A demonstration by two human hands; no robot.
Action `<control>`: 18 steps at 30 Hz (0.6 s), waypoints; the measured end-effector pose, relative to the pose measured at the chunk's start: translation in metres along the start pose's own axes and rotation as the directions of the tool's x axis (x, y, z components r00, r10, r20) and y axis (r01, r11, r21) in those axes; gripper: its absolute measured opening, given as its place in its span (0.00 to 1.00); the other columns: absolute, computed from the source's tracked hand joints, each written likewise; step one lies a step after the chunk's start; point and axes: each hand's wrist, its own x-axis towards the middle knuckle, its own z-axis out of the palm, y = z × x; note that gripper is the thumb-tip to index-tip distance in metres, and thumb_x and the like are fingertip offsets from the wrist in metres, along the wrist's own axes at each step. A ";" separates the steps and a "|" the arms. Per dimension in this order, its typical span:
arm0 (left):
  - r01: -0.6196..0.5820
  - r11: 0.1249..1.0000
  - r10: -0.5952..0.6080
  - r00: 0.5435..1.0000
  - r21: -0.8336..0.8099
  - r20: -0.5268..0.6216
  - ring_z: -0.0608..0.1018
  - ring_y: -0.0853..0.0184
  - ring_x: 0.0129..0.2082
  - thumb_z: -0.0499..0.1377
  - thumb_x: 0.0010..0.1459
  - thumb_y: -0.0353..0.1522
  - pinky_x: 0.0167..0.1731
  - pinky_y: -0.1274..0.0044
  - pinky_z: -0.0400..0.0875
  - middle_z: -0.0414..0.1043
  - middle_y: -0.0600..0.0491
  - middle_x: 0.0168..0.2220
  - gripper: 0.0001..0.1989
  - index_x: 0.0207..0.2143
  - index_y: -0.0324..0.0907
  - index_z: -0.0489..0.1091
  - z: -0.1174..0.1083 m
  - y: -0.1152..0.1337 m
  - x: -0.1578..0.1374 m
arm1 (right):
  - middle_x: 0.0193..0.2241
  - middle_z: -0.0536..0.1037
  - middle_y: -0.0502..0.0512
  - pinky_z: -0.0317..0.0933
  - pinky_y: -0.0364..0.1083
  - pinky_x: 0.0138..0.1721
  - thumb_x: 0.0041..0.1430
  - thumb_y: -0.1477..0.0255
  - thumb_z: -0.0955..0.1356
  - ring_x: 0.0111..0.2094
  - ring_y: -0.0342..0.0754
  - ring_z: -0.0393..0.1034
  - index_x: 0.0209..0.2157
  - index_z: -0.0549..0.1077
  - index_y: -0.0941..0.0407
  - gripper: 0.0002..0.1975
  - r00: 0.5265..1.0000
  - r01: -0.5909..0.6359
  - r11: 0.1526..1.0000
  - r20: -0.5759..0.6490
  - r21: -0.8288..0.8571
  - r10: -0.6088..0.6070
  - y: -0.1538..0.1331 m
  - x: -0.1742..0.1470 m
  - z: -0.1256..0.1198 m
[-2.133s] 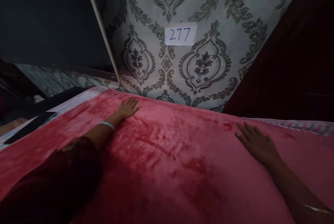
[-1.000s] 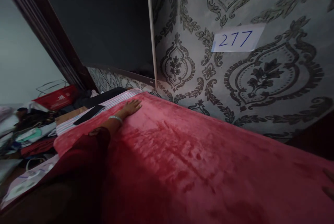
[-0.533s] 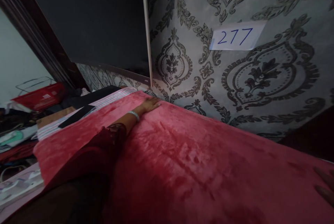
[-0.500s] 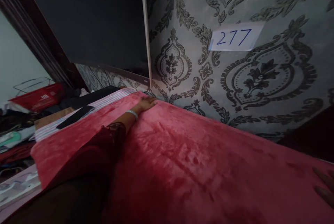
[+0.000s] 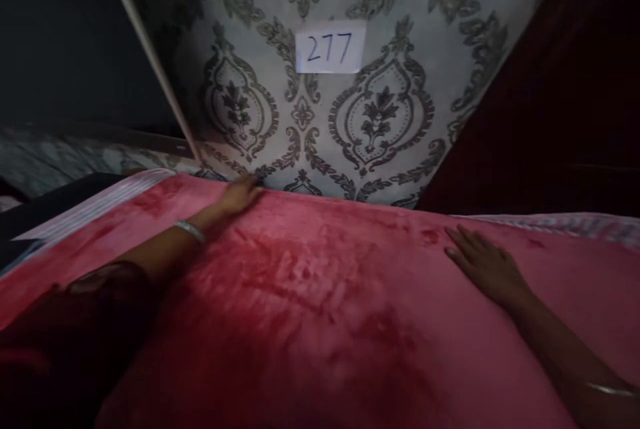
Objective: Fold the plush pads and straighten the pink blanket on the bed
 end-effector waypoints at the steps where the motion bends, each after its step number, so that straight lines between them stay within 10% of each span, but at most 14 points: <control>1: -0.145 0.989 0.145 0.989 -0.037 0.008 0.61 0.57 0.70 0.41 0.71 0.47 0.68 0.68 0.55 0.57 0.49 0.71 0.31 0.69 0.44 0.57 0.006 0.036 -0.005 | 0.73 0.51 0.57 0.48 0.65 0.67 0.72 0.57 0.49 0.72 0.60 0.47 0.72 0.55 0.51 0.32 0.999 -0.019 1.000 0.034 0.009 0.018 -0.002 0.001 -0.003; 4: -0.688 0.698 0.695 0.718 -0.201 -0.045 0.51 0.55 0.74 0.43 0.69 0.53 0.71 0.60 0.44 0.45 0.47 0.75 0.37 0.73 0.46 0.49 0.026 0.142 -0.026 | 0.73 0.50 0.55 0.46 0.65 0.68 0.71 0.56 0.48 0.72 0.59 0.45 0.72 0.54 0.50 0.33 0.998 -0.024 0.999 0.056 0.029 0.023 -0.008 0.006 -0.008; 7: -0.795 0.546 0.814 0.578 -0.265 -0.056 0.48 0.52 0.74 0.41 0.67 0.56 0.70 0.53 0.39 0.44 0.49 0.75 0.37 0.72 0.53 0.50 0.038 0.212 -0.034 | 0.73 0.51 0.56 0.47 0.66 0.68 0.71 0.56 0.49 0.72 0.59 0.46 0.72 0.55 0.51 0.33 0.999 -0.017 1.000 0.044 0.025 0.016 -0.007 0.006 -0.007; 11: -0.692 0.678 0.715 0.700 -0.247 0.000 0.49 0.52 0.74 0.41 0.69 0.53 0.70 0.54 0.42 0.47 0.49 0.74 0.34 0.72 0.51 0.51 0.036 0.196 -0.014 | 0.73 0.49 0.56 0.46 0.65 0.68 0.72 0.56 0.49 0.72 0.60 0.45 0.72 0.54 0.52 0.33 0.998 0.001 1.000 0.057 0.025 -0.003 -0.003 0.004 -0.005; 18: -0.081 0.992 0.083 0.996 -0.096 0.020 0.69 0.54 0.62 0.56 0.69 0.42 0.60 0.57 0.66 0.65 0.45 0.65 0.23 0.63 0.46 0.65 0.009 0.019 -0.013 | 0.71 0.56 0.53 0.53 0.67 0.66 0.69 0.54 0.51 0.70 0.62 0.51 0.70 0.59 0.47 0.32 1.000 -0.008 1.000 -0.025 0.023 0.009 -0.002 0.009 0.005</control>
